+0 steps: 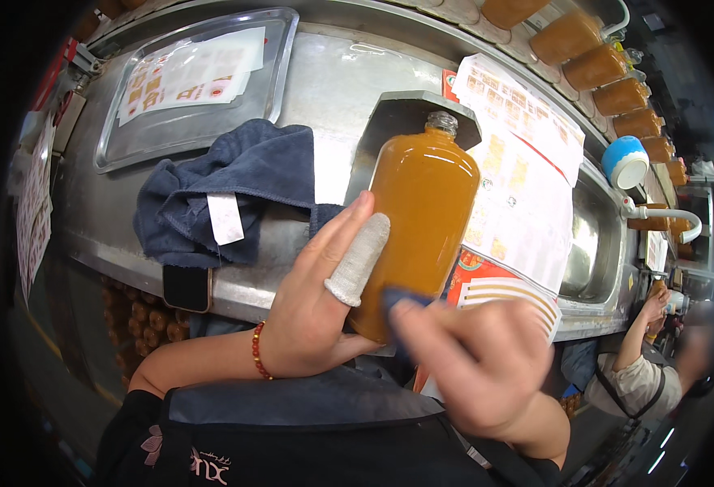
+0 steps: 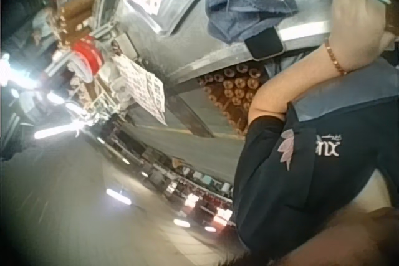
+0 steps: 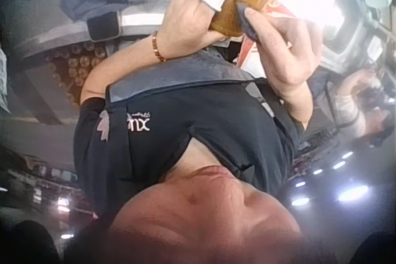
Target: The person applies stickers to amber-colored bottles on a production line. They peel stickers from a sheet, place them on the bottle, and smooth them with a cloth. The person handles multiple bottles sequentially, moving them along the line after labeling.
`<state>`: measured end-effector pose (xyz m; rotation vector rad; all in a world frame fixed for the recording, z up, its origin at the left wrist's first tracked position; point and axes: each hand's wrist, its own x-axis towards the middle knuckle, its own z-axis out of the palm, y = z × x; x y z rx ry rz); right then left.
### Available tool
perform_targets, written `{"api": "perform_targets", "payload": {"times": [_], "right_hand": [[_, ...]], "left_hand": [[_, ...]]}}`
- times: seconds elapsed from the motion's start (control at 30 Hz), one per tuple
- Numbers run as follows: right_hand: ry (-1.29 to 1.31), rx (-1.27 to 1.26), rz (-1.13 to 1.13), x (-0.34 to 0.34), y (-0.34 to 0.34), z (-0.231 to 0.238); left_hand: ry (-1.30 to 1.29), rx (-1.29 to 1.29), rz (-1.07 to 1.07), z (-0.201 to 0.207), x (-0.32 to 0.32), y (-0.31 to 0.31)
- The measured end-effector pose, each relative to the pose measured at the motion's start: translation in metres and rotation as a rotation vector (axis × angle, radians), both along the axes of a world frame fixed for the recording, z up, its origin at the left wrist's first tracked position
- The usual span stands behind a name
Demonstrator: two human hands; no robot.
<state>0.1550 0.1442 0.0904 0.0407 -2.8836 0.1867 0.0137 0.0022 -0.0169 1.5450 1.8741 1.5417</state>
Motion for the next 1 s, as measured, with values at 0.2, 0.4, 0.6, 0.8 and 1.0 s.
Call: {"api": "perform_targets", "payload": {"times": [0.2,0.4,0.6,0.8,1.0], "right_hand": [[-0.049,-0.290,-0.044,0.006,-0.004,-0.006],[0.092,-0.160,-0.104,0.018,-0.013,-0.022],[0.032,-0.633,-0.388,0.045,-0.011,-0.022],[0.358,-1.147,-0.731,0.043,-0.020,-0.058],[0.254,-1.118,-0.882,0.049,0.007,-0.084]], "left_hand": [[0.014,-0.045,-0.059,-0.005,-0.009,-0.001],[-0.110,-0.065,-0.117,-0.018,-0.011,-0.001],[0.156,0.000,-0.051,0.002,0.000,0.006],[0.316,-0.058,-0.057,0.001,0.002,0.015],[0.148,-0.053,-0.093,-0.011,-0.002,0.005]]}}
